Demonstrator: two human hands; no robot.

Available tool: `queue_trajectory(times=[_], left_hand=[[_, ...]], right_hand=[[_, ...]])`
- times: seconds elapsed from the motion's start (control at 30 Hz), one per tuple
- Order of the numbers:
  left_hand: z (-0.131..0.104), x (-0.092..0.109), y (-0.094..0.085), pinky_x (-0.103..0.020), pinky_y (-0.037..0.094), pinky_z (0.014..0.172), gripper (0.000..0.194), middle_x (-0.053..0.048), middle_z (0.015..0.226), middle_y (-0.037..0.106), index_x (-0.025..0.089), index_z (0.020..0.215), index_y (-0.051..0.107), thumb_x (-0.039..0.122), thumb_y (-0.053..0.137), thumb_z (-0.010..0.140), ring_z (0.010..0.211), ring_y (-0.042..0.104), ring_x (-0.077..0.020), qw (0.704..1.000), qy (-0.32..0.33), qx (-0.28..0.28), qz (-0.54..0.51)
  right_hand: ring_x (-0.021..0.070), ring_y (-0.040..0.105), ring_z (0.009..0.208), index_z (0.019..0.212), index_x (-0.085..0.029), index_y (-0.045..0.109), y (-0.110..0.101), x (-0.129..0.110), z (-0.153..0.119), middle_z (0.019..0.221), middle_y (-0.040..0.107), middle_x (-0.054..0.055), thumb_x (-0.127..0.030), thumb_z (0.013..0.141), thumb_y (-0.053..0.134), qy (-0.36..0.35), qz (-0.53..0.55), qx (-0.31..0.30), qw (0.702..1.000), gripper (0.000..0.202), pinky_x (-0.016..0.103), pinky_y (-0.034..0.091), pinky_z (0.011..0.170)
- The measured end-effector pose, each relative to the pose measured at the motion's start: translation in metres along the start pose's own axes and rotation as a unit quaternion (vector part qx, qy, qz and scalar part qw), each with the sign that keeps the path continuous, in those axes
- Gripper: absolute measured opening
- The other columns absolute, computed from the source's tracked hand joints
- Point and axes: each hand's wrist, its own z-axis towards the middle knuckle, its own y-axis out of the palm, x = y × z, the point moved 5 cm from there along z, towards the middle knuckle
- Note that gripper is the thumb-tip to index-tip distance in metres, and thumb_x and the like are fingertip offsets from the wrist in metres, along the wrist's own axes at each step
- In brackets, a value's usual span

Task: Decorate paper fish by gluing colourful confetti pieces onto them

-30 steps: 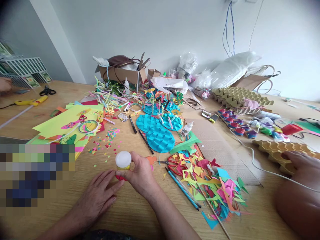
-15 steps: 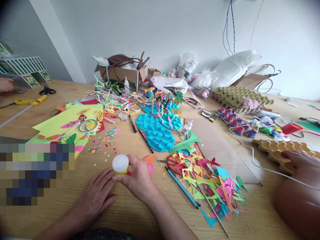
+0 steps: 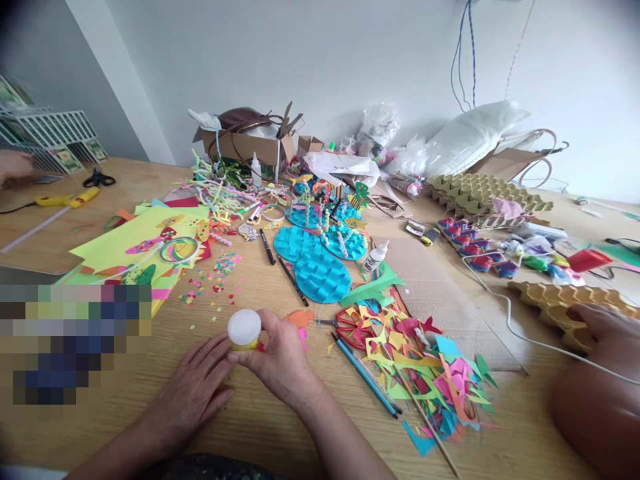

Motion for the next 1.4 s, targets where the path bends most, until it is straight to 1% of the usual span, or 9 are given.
queue_trajectory(times=[0.17,0.43,0.57,0.67,0.83,1.0,1.13,1.27,1.4], left_hand=[[-0.001,-0.001,0.0,-0.039,0.035,0.093,0.03,-0.008,0.121,0.049,0.019,0.107,0.053,0.032,0.047,0.081,0.113,0.04,-0.0228,1.0,-0.005,-0.01,-0.001],[-0.003,-0.002,0.001,-0.039,0.037,0.093,0.03,-0.008,0.116,0.051,0.019,0.107,0.054,0.032,0.046,0.081,0.112,0.04,-0.0231,1.0,-0.006,-0.001,-0.011],[-0.004,-0.001,0.003,-0.039,0.037,0.095,0.033,-0.008,0.119,0.049,0.017,0.112,0.05,0.027,0.048,0.08,0.113,0.04,-0.0229,1.0,0.018,-0.023,-0.005],[-0.005,-0.001,0.003,-0.039,0.038,0.094,0.035,-0.009,0.12,0.048,0.016,0.113,0.048,0.027,0.049,0.08,0.113,0.04,-0.0228,0.999,0.026,-0.027,-0.009],[-0.005,0.0,0.007,-0.037,0.042,0.091,0.04,-0.008,0.123,0.045,0.022,0.118,0.045,0.02,0.049,0.079,0.113,0.04,-0.0229,0.998,0.029,-0.047,-0.027],[-0.004,0.001,0.01,-0.041,0.042,0.088,0.045,-0.009,0.122,0.044,0.029,0.119,0.045,0.022,0.054,0.076,0.113,0.041,-0.0266,0.997,0.037,-0.061,-0.016],[-0.002,0.004,0.006,-0.042,0.041,0.089,0.048,-0.009,0.124,0.043,0.029,0.121,0.043,0.024,0.057,0.074,0.113,0.039,-0.027,0.997,0.045,-0.063,-0.011],[0.001,0.007,0.003,-0.044,0.039,0.09,0.047,-0.009,0.125,0.043,0.029,0.121,0.043,0.027,0.055,0.076,0.113,0.039,-0.0273,0.998,0.042,-0.054,0.002],[0.004,0.007,0.006,-0.045,0.036,0.092,0.046,-0.008,0.124,0.043,0.029,0.122,0.043,0.029,0.054,0.077,0.113,0.038,-0.0266,0.998,0.029,-0.056,0.011]], right_hand=[[0.0145,0.052,0.066,0.079,-0.017,0.054,-0.008,0.005,0.003,0.071,0.059,-0.001,-0.036,0.063,0.068,0.008,-0.003,0.028,1.0,0.028,0.022,0.037,0.058],[0.0157,0.054,0.071,0.083,-0.017,0.055,-0.002,0.008,0.008,0.077,0.061,0.0,-0.036,0.063,0.068,0.013,0.005,0.025,1.0,0.03,0.023,0.039,0.061],[0.0162,0.054,0.069,0.081,-0.017,0.055,-0.004,0.007,0.007,0.075,0.061,0.0,-0.037,0.06,0.071,0.023,-0.013,0.024,0.999,0.033,0.023,0.039,0.061],[0.0158,0.054,0.068,0.08,-0.017,0.055,-0.005,0.006,0.007,0.074,0.061,-0.001,-0.037,0.061,0.071,0.02,-0.017,0.023,0.999,0.032,0.023,0.038,0.059],[0.0148,0.053,0.066,0.078,-0.017,0.055,-0.01,0.003,0.005,0.072,0.06,-0.001,-0.037,0.06,0.071,0.019,-0.02,0.019,0.999,0.031,0.022,0.037,0.058],[0.0133,0.051,0.065,0.077,-0.017,0.054,-0.014,0.003,0.001,0.071,0.058,-0.002,-0.035,0.061,0.071,0.018,-0.003,0.014,1.0,0.03,0.02,0.036,0.057],[0.013,0.05,0.064,0.076,-0.017,0.053,-0.017,0.003,0.001,0.071,0.057,-0.003,-0.035,0.062,0.07,0.004,-0.002,0.023,1.0,0.029,0.021,0.036,0.057],[0.014,0.05,0.065,0.075,-0.016,0.053,-0.02,0.002,0.005,0.071,0.056,-0.001,-0.037,0.063,0.068,0.004,-0.008,0.024,1.0,0.028,0.022,0.036,0.057],[0.0153,0.051,0.068,0.078,-0.016,0.054,-0.022,0.002,0.009,0.074,0.058,0.0,-0.038,0.063,0.067,0.008,0.001,0.024,1.0,0.029,0.023,0.037,0.058]])
